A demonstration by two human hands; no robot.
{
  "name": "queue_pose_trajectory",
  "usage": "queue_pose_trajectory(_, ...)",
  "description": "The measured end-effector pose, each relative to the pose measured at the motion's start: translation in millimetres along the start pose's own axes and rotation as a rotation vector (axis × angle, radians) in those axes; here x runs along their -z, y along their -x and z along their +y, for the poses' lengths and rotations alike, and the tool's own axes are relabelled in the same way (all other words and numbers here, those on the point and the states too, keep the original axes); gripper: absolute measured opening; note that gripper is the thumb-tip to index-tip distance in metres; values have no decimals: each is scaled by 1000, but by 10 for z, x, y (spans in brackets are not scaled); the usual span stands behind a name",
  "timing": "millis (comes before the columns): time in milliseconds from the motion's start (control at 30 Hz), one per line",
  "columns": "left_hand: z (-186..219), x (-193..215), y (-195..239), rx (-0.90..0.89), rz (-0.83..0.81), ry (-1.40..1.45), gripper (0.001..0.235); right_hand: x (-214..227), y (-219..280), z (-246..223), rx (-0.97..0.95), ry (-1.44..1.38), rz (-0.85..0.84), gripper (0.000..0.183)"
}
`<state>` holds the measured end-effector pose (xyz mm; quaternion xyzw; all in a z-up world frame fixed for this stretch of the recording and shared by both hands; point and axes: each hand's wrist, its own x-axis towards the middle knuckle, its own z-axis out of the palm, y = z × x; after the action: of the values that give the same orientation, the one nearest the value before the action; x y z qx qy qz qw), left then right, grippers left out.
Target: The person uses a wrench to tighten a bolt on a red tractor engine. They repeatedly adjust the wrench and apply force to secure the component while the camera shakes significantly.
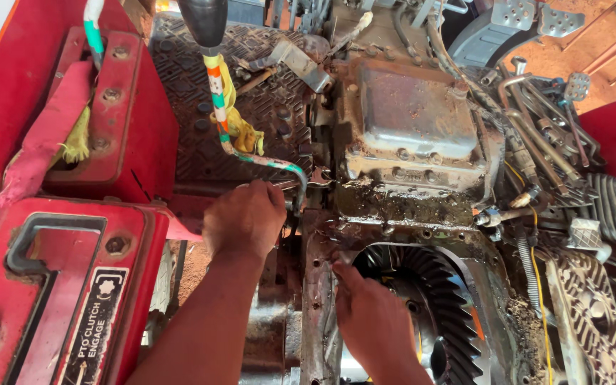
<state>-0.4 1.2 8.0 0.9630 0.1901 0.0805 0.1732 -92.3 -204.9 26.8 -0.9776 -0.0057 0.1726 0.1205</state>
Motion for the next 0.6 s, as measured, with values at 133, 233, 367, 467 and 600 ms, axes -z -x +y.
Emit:
queue_pose_trajectory(133, -14, -23, -39, -20, 77, 8, 39, 189, -175, -200, -3, 44, -51, 46)
queue_pose_trajectory(233, -22, -56, 22, -35, 90, 39, 38, 252, -219, -268, 68, 22, 96, 37)
queue_pose_trajectory(367, -26, -96, -17, -25, 98, 41, 36, 324, -286, -270, 120, 35, 94, 39)
queue_pose_trajectory(467, -71, -140, -68, -76, 175, 14, 35, 310, -397, -311, 116, 91, 13, 41)
queue_pose_trajectory(600, -38, -135, 23, -54, 172, 2, 36, 286, -437, -312, 295, -40, 202, 31)
